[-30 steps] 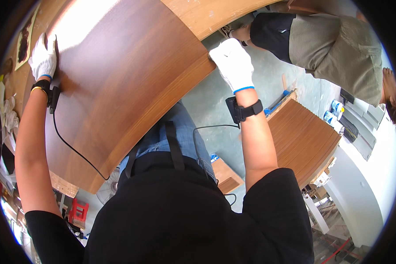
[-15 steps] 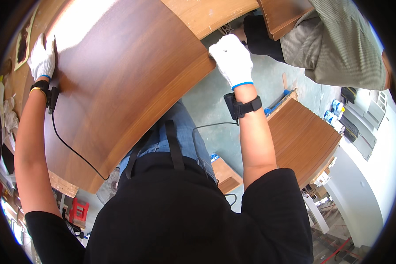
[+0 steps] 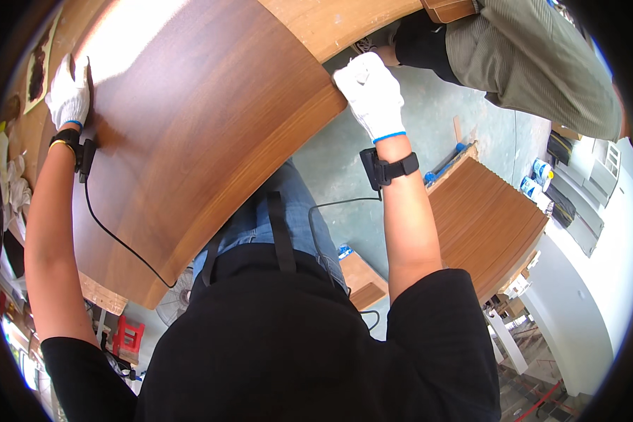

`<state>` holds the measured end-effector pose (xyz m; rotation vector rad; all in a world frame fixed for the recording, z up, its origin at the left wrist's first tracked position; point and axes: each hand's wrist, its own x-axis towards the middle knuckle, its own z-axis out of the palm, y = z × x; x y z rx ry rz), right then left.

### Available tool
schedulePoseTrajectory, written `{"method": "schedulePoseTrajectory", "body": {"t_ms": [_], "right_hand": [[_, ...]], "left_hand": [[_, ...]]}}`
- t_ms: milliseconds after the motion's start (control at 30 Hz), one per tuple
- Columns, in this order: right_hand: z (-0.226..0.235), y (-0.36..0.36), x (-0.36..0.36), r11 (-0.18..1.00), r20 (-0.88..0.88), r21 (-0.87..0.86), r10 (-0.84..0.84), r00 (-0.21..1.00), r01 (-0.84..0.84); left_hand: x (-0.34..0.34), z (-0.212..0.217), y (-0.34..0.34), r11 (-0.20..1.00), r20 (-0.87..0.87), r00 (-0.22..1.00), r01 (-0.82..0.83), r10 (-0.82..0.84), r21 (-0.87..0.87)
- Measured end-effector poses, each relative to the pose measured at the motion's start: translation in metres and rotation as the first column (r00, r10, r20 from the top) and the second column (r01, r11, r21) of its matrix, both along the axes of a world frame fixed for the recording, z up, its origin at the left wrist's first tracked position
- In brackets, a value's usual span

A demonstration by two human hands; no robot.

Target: The person is applying a dark wood finish or stain to the surface and edges of furniture panels using a small applicator tool and cloths.

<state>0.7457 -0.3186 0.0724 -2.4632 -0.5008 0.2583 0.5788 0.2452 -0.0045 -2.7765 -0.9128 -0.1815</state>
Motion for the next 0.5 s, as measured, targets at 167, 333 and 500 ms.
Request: {"method": "schedulePoseTrajectory", "body": {"t_ms": [167, 333, 500], "right_hand": [[0.0001, -0.0077, -0.0031, 0.999, -0.010, 0.049, 0.007, 1.000, -0.007], [-0.0016, -0.0074, -0.0059, 0.989, -0.007, 0.146, 0.013, 1.000, -0.011], [0.0000, -0.0119, -0.0101, 0.996, -0.134, 0.074, -0.034, 0.990, 0.044]], "left_hand": [[-0.0006, -0.0026, 0.0008, 1.000, 0.005, 1.000, 0.002, -0.002, 0.011], [-0.0007, -0.0008, 0.0001, 1.000, 0.008, 1.000, 0.008, -0.008, 0.005], [-0.0002, -0.0019, 0.0019, 1.000, -0.015, 1.000, -0.002, 0.002, 0.016]]}}
